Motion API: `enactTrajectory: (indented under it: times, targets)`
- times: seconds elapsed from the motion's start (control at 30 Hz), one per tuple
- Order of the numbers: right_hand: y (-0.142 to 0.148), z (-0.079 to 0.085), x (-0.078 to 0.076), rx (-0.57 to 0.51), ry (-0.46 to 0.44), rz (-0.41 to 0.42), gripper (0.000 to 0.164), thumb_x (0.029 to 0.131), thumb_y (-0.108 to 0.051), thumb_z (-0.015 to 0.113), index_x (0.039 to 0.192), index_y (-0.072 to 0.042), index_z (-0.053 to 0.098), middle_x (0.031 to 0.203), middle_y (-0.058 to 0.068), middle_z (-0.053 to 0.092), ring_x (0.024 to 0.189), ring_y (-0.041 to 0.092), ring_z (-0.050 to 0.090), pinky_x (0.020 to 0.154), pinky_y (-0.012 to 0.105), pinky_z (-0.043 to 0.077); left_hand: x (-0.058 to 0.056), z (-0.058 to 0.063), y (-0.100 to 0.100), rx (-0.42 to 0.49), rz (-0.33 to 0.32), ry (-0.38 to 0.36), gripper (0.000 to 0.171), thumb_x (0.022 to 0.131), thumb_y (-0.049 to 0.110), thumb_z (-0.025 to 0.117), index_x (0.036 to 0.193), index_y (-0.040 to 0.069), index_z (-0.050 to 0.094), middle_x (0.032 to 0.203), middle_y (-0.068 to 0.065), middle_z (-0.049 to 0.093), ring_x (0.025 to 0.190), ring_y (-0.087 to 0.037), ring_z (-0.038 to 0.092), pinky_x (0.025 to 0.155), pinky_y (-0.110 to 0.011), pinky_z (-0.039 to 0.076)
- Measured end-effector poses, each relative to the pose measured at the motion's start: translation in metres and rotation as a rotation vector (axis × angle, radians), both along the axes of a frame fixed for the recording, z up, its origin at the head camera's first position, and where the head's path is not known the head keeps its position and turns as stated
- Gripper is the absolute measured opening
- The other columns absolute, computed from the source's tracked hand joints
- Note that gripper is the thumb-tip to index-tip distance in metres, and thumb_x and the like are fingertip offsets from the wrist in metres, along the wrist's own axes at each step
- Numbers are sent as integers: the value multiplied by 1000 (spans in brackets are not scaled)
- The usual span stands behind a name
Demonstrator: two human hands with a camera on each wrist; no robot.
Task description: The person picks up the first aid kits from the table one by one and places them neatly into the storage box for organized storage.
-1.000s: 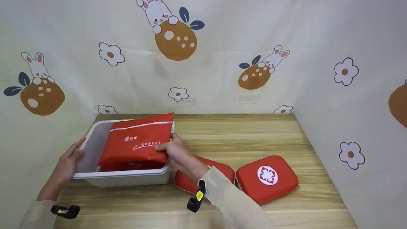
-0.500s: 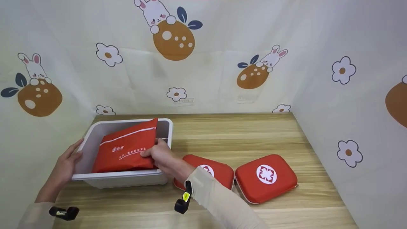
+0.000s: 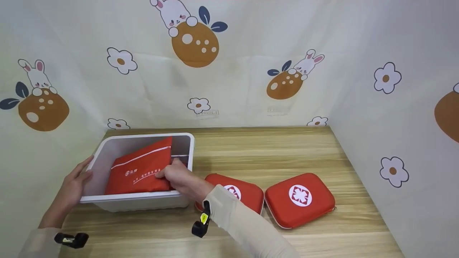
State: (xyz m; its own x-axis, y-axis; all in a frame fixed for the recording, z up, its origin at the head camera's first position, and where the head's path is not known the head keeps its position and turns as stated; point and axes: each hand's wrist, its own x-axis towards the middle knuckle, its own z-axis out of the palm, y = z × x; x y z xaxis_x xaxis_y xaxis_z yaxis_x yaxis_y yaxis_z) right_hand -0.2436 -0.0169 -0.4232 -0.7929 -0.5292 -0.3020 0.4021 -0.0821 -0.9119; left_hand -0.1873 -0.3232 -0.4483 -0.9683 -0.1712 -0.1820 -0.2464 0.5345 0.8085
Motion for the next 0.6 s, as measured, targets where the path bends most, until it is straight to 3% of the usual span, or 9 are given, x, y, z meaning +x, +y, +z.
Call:
enactTrajectory:
  times: [0.23, 0.33, 0.43, 0.6]
  targets:
    - [5, 9, -5, 79, 21, 76, 31, 94, -4, 56, 123, 5, 57, 109, 8, 68, 99, 16, 65, 88, 28, 54, 0, 1, 0, 15, 1, -31, 55, 110, 35, 19, 162, 31, 3, 170, -14, 6, 155, -43, 14, 122, -67, 15]
    - [10, 16, -6, 131, 14, 119, 18, 95, -8, 57, 109, 1, 61, 110, 6, 68, 101, 15, 63, 87, 27, 52, 0, 2, 1, 8, 2, -32, 55, 110, 36, 20, 162, 31, 3, 170, -14, 6, 155, -43, 15, 122, -67, 16]
    - [14, 20, -7, 187, 14, 124, 15, 95, -12, 59, 105, -2, 62, 113, 6, 67, 103, 16, 61, 88, 27, 49, 0, 1, 1, 8, 5, -29, 55, 110, 36, 20, 162, 31, 3, 170, -14, 6, 155, -43, 16, 122, -65, 18]
    - [18, 25, -7, 265, 28, 103, 33, 98, -19, 58, 125, 0, 58, 123, 8, 64, 109, 17, 59, 101, 33, 47, 1, 1, 2, 10, 6, -15, 55, 110, 35, 21, 162, 31, 4, 170, -14, 7, 155, -43, 15, 122, -65, 18]
